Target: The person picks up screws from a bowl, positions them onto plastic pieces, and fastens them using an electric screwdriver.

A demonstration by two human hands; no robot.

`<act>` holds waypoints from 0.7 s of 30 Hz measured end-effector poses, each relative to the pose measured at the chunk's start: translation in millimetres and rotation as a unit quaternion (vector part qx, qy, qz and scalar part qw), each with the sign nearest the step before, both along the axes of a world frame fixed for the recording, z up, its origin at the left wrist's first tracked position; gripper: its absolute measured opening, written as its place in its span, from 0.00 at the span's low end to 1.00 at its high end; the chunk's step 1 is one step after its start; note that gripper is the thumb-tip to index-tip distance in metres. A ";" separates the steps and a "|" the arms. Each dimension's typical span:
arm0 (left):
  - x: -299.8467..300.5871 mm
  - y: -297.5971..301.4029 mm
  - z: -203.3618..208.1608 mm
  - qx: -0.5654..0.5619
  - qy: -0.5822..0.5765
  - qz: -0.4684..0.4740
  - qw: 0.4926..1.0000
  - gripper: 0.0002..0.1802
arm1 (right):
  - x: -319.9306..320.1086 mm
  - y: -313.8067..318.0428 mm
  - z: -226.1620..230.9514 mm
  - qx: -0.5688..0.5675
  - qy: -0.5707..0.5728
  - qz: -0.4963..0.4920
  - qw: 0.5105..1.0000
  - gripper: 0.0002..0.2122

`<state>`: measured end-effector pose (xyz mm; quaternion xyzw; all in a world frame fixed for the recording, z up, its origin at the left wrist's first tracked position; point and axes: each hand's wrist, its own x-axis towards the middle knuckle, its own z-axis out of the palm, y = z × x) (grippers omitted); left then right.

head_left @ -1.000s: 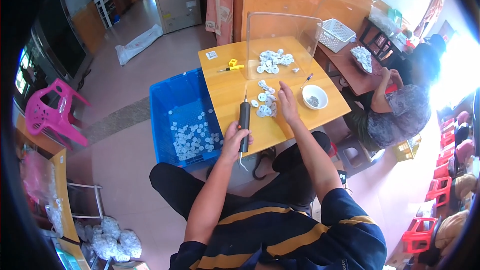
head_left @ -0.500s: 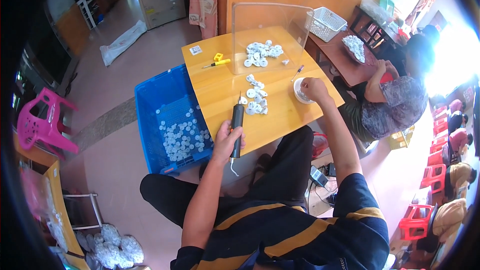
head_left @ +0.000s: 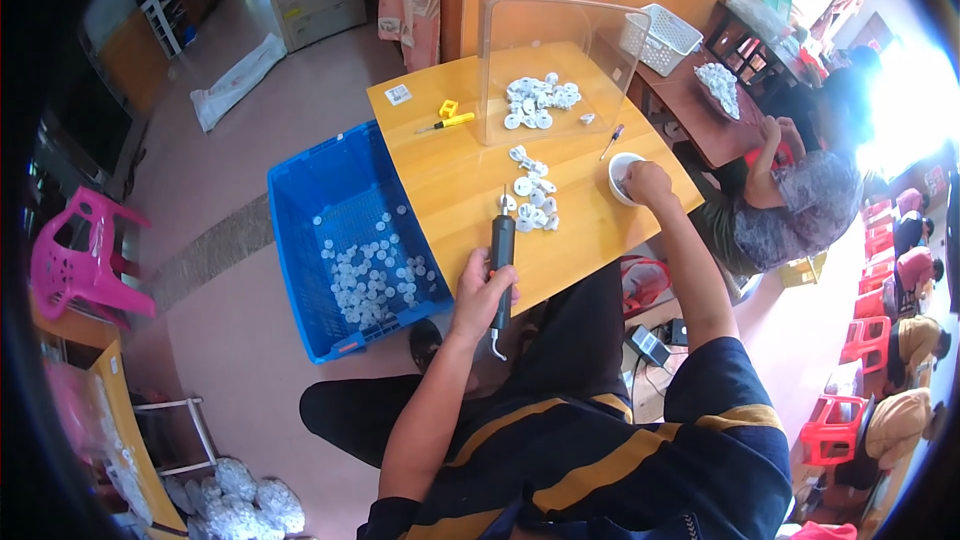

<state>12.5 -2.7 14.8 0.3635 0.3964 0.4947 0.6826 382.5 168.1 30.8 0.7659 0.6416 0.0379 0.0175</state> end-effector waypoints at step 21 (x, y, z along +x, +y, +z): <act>9.5 1.0 6.9 0.025 0.051 0.033 0.998 0.14 | 26.7 -17.5 16.6 0.158 0.321 0.156 0.921 0.06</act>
